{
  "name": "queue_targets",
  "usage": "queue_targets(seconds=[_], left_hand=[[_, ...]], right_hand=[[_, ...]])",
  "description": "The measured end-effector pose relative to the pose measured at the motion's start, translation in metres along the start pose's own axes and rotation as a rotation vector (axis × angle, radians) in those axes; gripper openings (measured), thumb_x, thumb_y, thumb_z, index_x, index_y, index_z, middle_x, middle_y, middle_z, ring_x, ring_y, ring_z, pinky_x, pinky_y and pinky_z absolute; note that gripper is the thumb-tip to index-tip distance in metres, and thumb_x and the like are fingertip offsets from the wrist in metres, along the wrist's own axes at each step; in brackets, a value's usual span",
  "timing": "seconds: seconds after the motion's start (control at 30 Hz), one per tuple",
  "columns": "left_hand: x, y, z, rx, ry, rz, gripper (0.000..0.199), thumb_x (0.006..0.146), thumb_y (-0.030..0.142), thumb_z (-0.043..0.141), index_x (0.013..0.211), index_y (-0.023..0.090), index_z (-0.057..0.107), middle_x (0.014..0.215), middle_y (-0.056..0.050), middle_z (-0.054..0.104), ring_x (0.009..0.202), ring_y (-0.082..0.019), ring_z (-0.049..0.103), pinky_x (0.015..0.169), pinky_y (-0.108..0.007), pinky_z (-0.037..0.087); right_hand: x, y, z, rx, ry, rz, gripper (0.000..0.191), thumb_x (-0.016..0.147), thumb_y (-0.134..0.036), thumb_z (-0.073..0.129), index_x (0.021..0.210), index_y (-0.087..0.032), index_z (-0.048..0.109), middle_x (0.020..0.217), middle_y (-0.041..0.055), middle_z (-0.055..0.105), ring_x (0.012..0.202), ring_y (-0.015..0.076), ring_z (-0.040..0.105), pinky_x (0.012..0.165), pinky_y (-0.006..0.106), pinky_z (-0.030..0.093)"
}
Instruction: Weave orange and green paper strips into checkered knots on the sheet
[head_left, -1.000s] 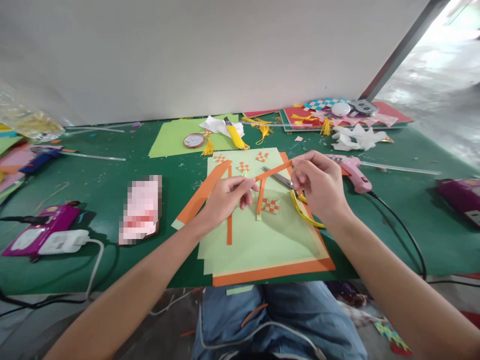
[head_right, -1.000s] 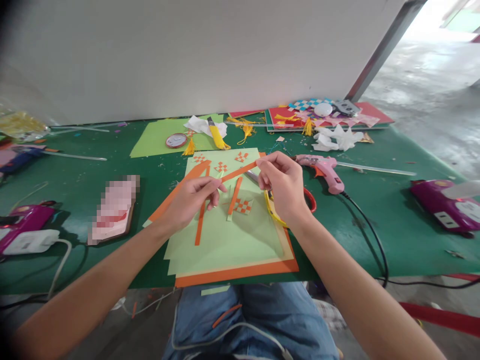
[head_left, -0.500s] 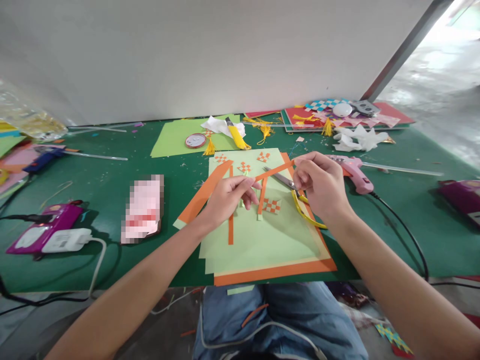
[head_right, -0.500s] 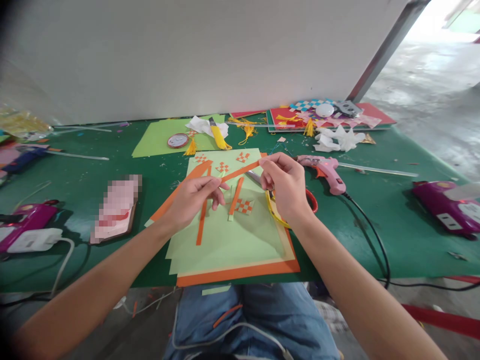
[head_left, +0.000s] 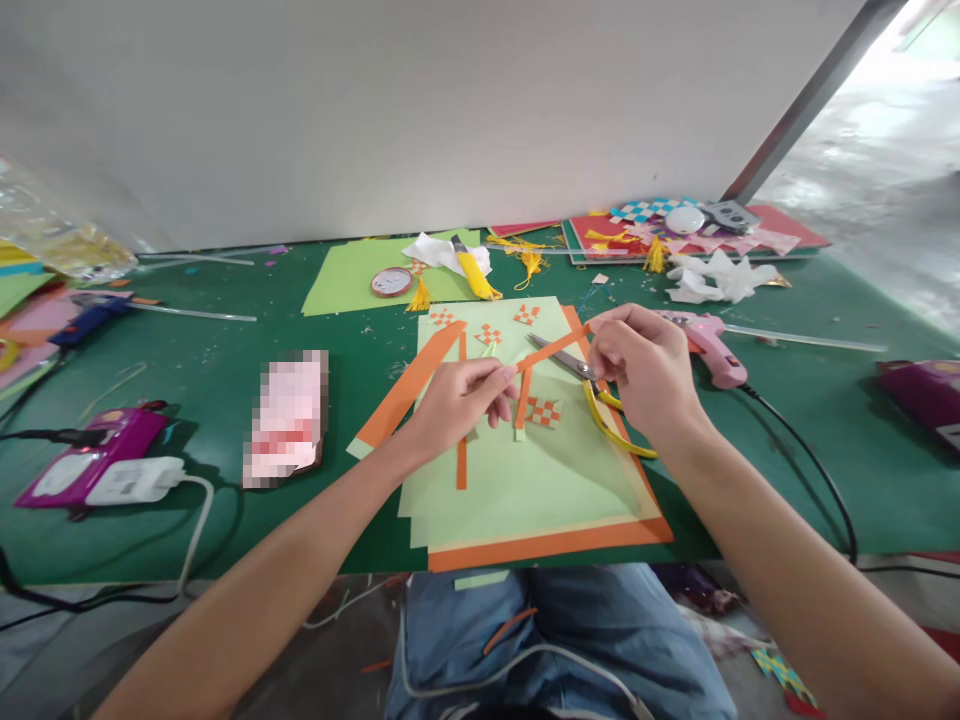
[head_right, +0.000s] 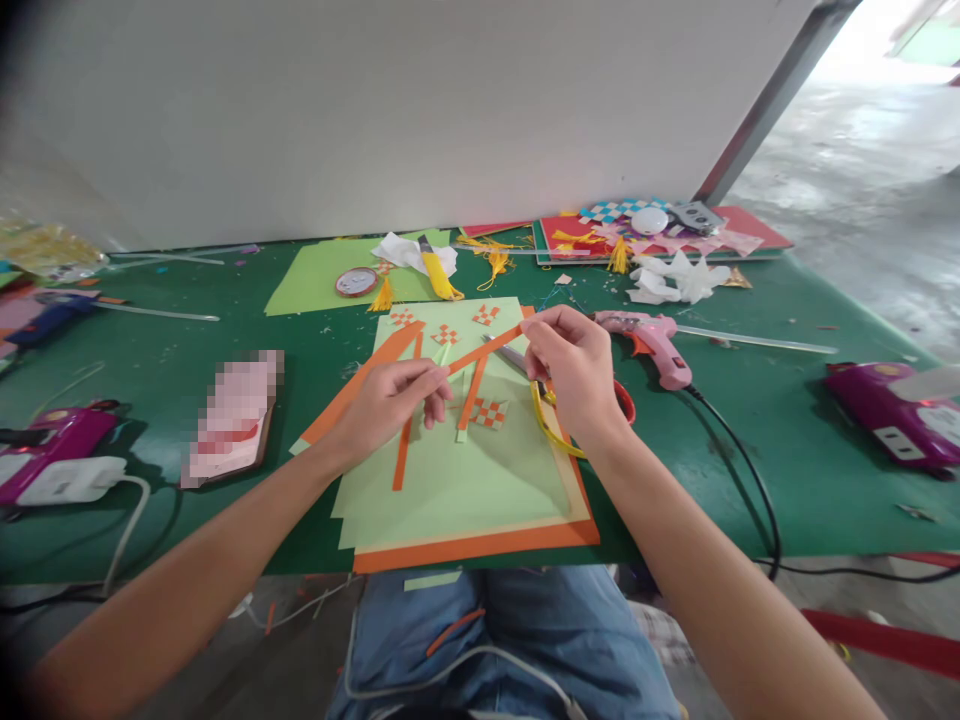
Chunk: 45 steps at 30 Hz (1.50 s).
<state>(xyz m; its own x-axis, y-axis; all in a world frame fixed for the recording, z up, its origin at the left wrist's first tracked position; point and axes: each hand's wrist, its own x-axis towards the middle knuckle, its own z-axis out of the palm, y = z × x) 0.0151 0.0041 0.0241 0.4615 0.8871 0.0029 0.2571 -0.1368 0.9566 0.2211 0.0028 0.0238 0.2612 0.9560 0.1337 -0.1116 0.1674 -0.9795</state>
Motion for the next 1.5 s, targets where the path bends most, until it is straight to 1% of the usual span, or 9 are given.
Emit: queue_targets(seconds=[0.17, 0.4, 0.57, 0.77, 0.83, 1.0, 1.27, 1.4, 1.5], left_hand=[[-0.002, 0.002, 0.0, -0.037, -0.053, 0.058, 0.032, 0.097, 0.034, 0.046, 0.078, 0.014, 0.062, 0.065, -0.001, 0.065, 0.057, -0.009, 0.059, 0.058, -0.02, 0.048], [-0.004, -0.001, 0.001, -0.091, -0.09, 0.076, 0.035, 0.097, 0.035, 0.044, 0.079, 0.012, 0.063, 0.066, -0.003, 0.066, 0.056, -0.01, 0.06, 0.059, -0.022, 0.049], [-0.003, -0.003, 0.001, -0.132, -0.098, 0.073, 0.05, 0.1, 0.042, 0.033, 0.084, 0.01, 0.067, 0.069, -0.007, 0.069, 0.06, -0.013, 0.063, 0.065, -0.026, 0.052], [-0.003, -0.002, 0.004, -0.057, -0.116, 0.038, 0.036, 0.094, 0.041, 0.051, 0.079, 0.012, 0.066, 0.065, -0.002, 0.066, 0.056, -0.011, 0.062, 0.06, -0.022, 0.05], [-0.003, -0.002, 0.005, -0.041, -0.129, 0.027, 0.035, 0.094, 0.041, 0.052, 0.078, 0.013, 0.066, 0.064, -0.002, 0.066, 0.054, -0.01, 0.06, 0.057, -0.022, 0.05], [-0.002, -0.005, 0.005, -0.009, -0.131, 0.024, 0.037, 0.095, 0.041, 0.05, 0.075, 0.014, 0.066, 0.062, -0.001, 0.064, 0.051, -0.009, 0.058, 0.055, -0.021, 0.048], [-0.001, -0.006, 0.004, 0.029, -0.081, 0.055, 0.032, 0.094, 0.039, 0.052, 0.083, 0.015, 0.069, 0.058, 0.001, 0.061, 0.05, -0.008, 0.055, 0.05, -0.019, 0.044], [-0.001, -0.004, 0.004, -0.057, -0.086, 0.034, 0.032, 0.093, 0.039, 0.054, 0.086, 0.013, 0.07, 0.062, -0.001, 0.066, 0.052, -0.009, 0.059, 0.055, -0.02, 0.048], [0.0, -0.002, 0.004, -0.163, -0.101, -0.015, 0.041, 0.096, 0.043, 0.046, 0.09, 0.01, 0.069, 0.067, -0.005, 0.068, 0.057, -0.012, 0.064, 0.061, -0.023, 0.052]], right_hand=[[0.002, 0.0, -0.001, 0.047, -0.018, 0.061, 0.012, 0.068, -0.012, 0.061, 0.059, -0.019, 0.057, 0.048, -0.0073, 0.034, 0.041, 0.0079, 0.044, 0.039, 0.023, 0.029], [0.004, 0.0, -0.002, 0.056, -0.037, 0.086, 0.014, 0.071, -0.013, 0.062, 0.06, -0.018, 0.056, 0.049, -0.0073, 0.033, 0.041, 0.0075, 0.043, 0.04, 0.023, 0.026], [-0.001, 0.0, 0.0, 0.02, -0.219, 0.104, 0.012, 0.075, -0.014, 0.063, 0.064, -0.017, 0.059, 0.048, -0.007, 0.037, 0.042, 0.0064, 0.042, 0.042, 0.023, 0.025], [-0.008, 0.007, 0.005, -0.058, -0.384, 0.072, 0.013, 0.082, -0.023, 0.065, 0.071, -0.018, 0.06, 0.047, -0.0063, 0.047, 0.042, 0.0066, 0.042, 0.044, 0.023, 0.03], [-0.009, 0.007, 0.006, -0.067, -0.412, 0.06, 0.015, 0.083, -0.024, 0.065, 0.07, -0.018, 0.06, 0.047, -0.0063, 0.048, 0.043, 0.0068, 0.042, 0.045, 0.023, 0.032], [-0.009, 0.007, 0.005, -0.053, -0.399, 0.02, 0.016, 0.083, -0.025, 0.066, 0.07, -0.018, 0.059, 0.047, -0.0059, 0.05, 0.043, 0.0069, 0.042, 0.045, 0.024, 0.032], [-0.008, 0.007, 0.003, -0.081, -0.342, -0.047, 0.014, 0.083, -0.027, 0.067, 0.073, -0.018, 0.061, 0.048, -0.0054, 0.051, 0.044, 0.0074, 0.043, 0.044, 0.024, 0.03], [-0.009, 0.005, 0.004, -0.105, -0.369, -0.04, 0.015, 0.084, -0.028, 0.066, 0.074, -0.018, 0.062, 0.048, -0.0054, 0.051, 0.044, 0.0071, 0.042, 0.045, 0.023, 0.031], [-0.012, 0.003, 0.007, -0.158, -0.43, -0.025, 0.017, 0.085, -0.03, 0.065, 0.074, -0.017, 0.063, 0.049, -0.0052, 0.051, 0.045, 0.0068, 0.043, 0.045, 0.023, 0.033]])
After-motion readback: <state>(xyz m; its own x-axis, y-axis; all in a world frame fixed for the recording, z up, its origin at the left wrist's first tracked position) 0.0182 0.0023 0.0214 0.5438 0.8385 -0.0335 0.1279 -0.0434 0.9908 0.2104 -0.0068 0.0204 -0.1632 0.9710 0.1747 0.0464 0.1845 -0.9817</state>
